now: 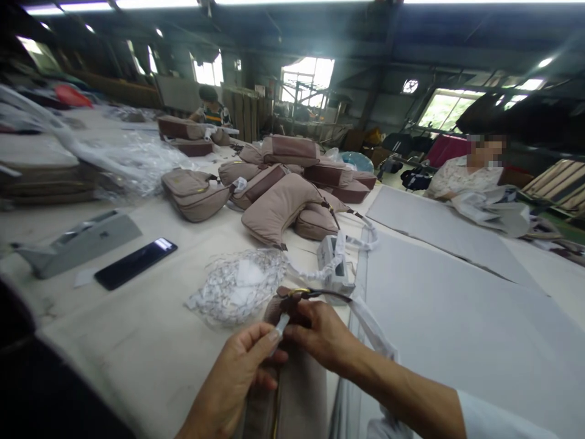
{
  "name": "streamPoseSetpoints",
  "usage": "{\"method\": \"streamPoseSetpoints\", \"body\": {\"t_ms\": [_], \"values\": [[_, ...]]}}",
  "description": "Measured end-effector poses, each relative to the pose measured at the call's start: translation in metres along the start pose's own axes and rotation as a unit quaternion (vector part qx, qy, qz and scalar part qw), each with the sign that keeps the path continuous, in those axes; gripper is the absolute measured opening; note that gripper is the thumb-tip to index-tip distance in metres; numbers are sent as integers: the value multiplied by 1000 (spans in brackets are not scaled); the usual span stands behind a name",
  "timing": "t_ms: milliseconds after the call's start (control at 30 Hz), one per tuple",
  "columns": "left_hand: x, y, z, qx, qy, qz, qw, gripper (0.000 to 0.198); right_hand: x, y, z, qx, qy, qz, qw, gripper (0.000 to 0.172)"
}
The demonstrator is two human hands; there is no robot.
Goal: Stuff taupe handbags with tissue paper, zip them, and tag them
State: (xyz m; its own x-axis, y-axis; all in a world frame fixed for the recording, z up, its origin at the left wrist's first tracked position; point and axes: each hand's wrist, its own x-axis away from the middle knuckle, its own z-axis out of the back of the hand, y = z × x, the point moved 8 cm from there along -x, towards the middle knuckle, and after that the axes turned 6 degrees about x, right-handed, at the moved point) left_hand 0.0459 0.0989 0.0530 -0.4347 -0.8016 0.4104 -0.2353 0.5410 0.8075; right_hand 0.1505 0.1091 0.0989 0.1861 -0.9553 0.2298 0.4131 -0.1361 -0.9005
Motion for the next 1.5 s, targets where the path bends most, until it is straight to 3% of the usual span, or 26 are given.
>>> {"method": "streamPoseSetpoints", "body": {"t_ms": [167, 267, 433, 567, 700, 900, 1000, 1100, 1233, 1300, 1367, 1433, 1500], "values": [[-3, -11, 6, 39, -15, 49, 998, 31, 0, 10, 0, 55, 65, 21, 996, 8], [-7, -24, 7, 84, -34, 102, 991, 38, 2, 25, 1, 79, 123, 36, 989, 17], [-7, -30, 4, 155, -39, 93, 983, 42, 9, 48, 1, -3, 188, -15, 982, 30], [-5, -31, 1, 178, -25, 78, 981, 42, 11, 49, -5, -51, 145, -89, 984, 41], [-6, -34, -6, 193, -33, 93, 976, 44, 13, 46, -12, -157, 70, -123, 977, 38], [-10, -40, -12, 212, -49, 101, 971, 46, 15, 51, -33, -424, -41, -172, 888, 28], [-10, -45, -20, 243, -113, 130, 955, 47, 16, 49, -42, -474, -96, -166, 859, 24], [-7, -43, -30, 266, -184, 144, 935, 42, 18, 52, -42, -478, -92, -171, 857, 23], [0, -40, -33, 195, -203, 138, 950, 35, 24, 61, -35, -419, -87, -173, 887, 34], [1, -37, -22, 121, -170, 99, 973, 31, 29, 69, -28, -386, -84, -177, 902, 38], [-4, -28, 7, 50, -73, 16, 996, 27, 35, 78, -16, -385, -53, -183, 903, 31], [-9, -21, 45, -8, 49, -67, 997, 26, 42, 84, -4, -387, -13, -188, 903, 31], [-14, -25, 72, -49, 119, -99, 987, 29, 50, 85, 7, -360, 17, -182, 915, 38]]}}
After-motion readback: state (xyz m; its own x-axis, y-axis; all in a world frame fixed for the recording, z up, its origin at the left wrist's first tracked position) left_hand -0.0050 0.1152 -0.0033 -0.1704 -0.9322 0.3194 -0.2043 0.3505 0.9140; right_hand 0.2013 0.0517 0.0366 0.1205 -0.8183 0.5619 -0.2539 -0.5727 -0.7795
